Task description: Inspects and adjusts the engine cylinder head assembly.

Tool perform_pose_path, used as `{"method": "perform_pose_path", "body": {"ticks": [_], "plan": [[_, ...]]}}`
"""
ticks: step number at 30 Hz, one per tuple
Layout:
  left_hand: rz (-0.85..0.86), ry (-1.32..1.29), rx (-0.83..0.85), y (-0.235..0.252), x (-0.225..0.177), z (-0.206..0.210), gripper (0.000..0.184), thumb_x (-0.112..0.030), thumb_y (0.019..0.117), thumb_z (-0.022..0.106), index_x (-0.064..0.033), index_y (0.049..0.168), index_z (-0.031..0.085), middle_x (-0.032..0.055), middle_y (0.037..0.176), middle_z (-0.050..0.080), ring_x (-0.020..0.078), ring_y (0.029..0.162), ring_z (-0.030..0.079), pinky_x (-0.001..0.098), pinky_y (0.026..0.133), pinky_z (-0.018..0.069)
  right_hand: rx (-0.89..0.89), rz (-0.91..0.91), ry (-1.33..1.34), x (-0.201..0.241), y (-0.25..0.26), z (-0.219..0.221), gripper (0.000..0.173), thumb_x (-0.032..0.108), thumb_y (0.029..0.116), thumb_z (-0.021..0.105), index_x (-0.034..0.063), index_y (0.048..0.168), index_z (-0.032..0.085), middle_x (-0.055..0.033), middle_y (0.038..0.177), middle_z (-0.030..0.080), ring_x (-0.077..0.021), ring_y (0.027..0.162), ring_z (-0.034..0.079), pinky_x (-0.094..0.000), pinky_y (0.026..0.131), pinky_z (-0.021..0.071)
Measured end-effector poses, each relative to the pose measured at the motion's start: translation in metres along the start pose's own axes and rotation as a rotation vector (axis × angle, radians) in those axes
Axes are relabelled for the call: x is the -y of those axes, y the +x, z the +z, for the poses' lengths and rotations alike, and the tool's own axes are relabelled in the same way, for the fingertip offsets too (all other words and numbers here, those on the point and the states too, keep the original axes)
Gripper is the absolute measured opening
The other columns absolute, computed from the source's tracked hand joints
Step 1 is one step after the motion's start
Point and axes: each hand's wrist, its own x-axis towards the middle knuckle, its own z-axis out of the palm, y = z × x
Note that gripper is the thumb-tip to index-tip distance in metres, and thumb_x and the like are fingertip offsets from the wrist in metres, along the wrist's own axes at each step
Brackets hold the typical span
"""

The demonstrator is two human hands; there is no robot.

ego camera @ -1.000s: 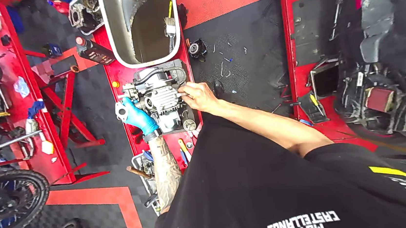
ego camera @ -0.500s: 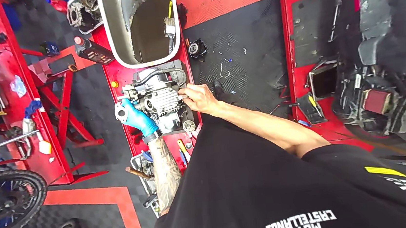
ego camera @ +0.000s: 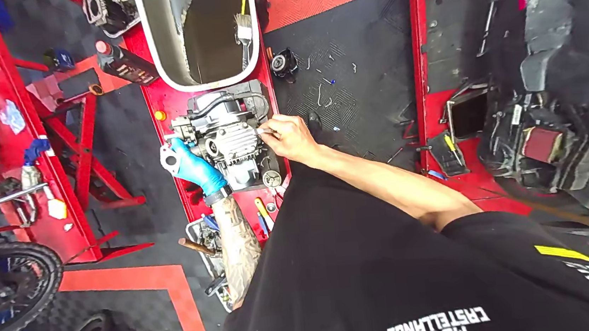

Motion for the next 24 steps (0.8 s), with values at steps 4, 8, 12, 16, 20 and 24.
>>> {"method": "perform_pose_path", "body": {"ticks": [4, 8, 12, 16, 20, 24], "plan": [[0.004, -0.016, 0.009, -0.002, -0.003, 0.0, 0.04, -0.008, 0.0973, 0.067, 0.0072, 0.131, 0.053, 0.0135, 0.108, 0.067, 0.0182, 0.096, 0.068, 0.0343, 0.089, 0.0582, -0.008, 0.023, -0.022, 0.01, 0.003, 0.005, 0.016, 0.006, 0.0945, 0.061, 0.0011, 0.096, 0.076, -0.0068, 0.087, 0.07, -0.014, 0.081, 0.068, -0.0285, 0.078, 0.0549], [0.013, -0.017, 0.016, -0.002, -0.004, 0.002, 0.038, -0.008, 0.0974, 0.067, 0.0078, 0.129, 0.054, 0.0141, 0.108, 0.066, 0.0185, 0.096, 0.068, 0.0344, 0.089, 0.0581, -0.09, -0.165, -0.008, -0.014, 0.001, 0.016, 0.016, 0.005, 0.0936, 0.06, 0.0004, 0.095, 0.075, -0.0086, 0.082, 0.068, -0.0165, 0.074, 0.066, -0.0303, 0.07, 0.0551], [0.006, -0.02, 0.0, 0.001, 0.002, 0.0, 0.036, -0.011, 0.0973, 0.068, 0.0053, 0.128, 0.057, 0.0141, 0.103, 0.068, 0.02, 0.092, 0.069, 0.0369, 0.085, 0.0596, -0.198, -0.42, 0.085, -0.051, 0.002, 0.029, 0.017, 0.006, 0.0925, 0.06, -0.0012, 0.097, 0.075, -0.0117, 0.076, 0.065, -0.0206, 0.062, 0.062, -0.0342, 0.058, 0.0521], [0.016, -0.022, 0.025, 0.002, 0.004, -0.001, 0.035, -0.011, 0.0987, 0.066, 0.0065, 0.128, 0.056, 0.015, 0.104, 0.068, 0.0207, 0.093, 0.069, 0.0373, 0.086, 0.0597, -0.189, -0.356, 0.084, -0.05, -0.001, 0.023, 0.018, 0.013, 0.094, 0.066, 0.0019, 0.101, 0.078, -0.0104, 0.08, 0.068, -0.019, 0.065, 0.065, -0.0345, 0.061, 0.0549], [0.003, -0.013, 0.008, 0.005, 0.01, -0.003, 0.035, -0.015, 0.0981, 0.069, 0.0055, 0.125, 0.059, 0.0145, 0.101, 0.069, 0.021, 0.09, 0.069, 0.0388, 0.083, 0.0601, -0.196, -0.322, 0.068, -0.048, -0.002, 0.019, 0.016, 0.013, 0.0936, 0.065, 0.0048, 0.099, 0.077, -0.0082, 0.08, 0.068, -0.0172, 0.065, 0.064, -0.0353, 0.059, 0.0543], [-0.001, -0.009, 0.006, 0.003, 0.006, -0.002, 0.037, -0.013, 0.0975, 0.069, 0.0048, 0.128, 0.056, 0.0137, 0.1, 0.068, 0.02, 0.087, 0.069, 0.0372, 0.082, 0.0602, -0.187, -0.348, 0.02, -0.048, 0.001, 0.022, 0.016, 0.013, 0.0936, 0.064, 0.0045, 0.097, 0.076, -0.0082, 0.077, 0.065, -0.0188, 0.063, 0.062, -0.0362, 0.057, 0.0521]]}}
